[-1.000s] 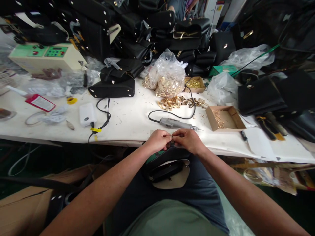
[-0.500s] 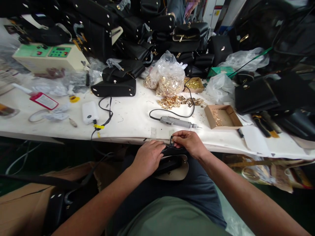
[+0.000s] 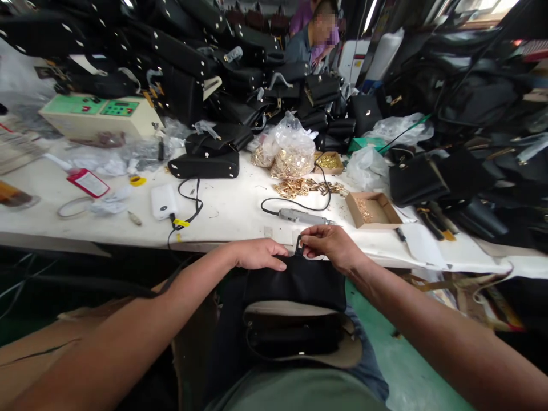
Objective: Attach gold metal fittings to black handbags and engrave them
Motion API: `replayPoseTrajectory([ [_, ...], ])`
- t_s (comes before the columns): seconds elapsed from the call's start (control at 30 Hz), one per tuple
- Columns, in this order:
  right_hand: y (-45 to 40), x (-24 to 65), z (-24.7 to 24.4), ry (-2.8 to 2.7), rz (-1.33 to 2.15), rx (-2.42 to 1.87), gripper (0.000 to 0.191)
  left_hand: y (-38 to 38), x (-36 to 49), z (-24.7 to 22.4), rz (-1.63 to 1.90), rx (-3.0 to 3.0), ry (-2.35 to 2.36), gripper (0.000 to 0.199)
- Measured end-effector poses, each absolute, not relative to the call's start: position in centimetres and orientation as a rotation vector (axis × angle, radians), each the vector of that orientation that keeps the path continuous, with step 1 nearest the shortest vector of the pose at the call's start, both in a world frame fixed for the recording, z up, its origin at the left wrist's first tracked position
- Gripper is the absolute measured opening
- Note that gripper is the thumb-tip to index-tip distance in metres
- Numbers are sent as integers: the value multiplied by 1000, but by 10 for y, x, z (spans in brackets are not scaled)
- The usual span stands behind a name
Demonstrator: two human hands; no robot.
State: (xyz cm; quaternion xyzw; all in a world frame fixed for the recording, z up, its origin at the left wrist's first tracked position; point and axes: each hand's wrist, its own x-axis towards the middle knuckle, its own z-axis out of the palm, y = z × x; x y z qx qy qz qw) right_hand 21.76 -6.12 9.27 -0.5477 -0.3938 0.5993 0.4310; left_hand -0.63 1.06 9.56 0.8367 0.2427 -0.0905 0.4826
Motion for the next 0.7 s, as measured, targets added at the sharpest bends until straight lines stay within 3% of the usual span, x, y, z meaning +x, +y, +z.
replayPoseTrajectory([
  [0.17,-37,227,43,-907,1442,-1449,32,4,17,58,-124,2226,869,19],
  [0.4,-8,232,32,-955,1466,-1438,24,-34,25,53,206,2582,1337,33],
  [0.53,-4,233,29,-1022,1432,-1497,18,-29,28,32,631,2676,1286,27],
  [0.7,-1,232,29,-1090,1385,-1586,12,-22,36,9,842,2611,1212,18],
])
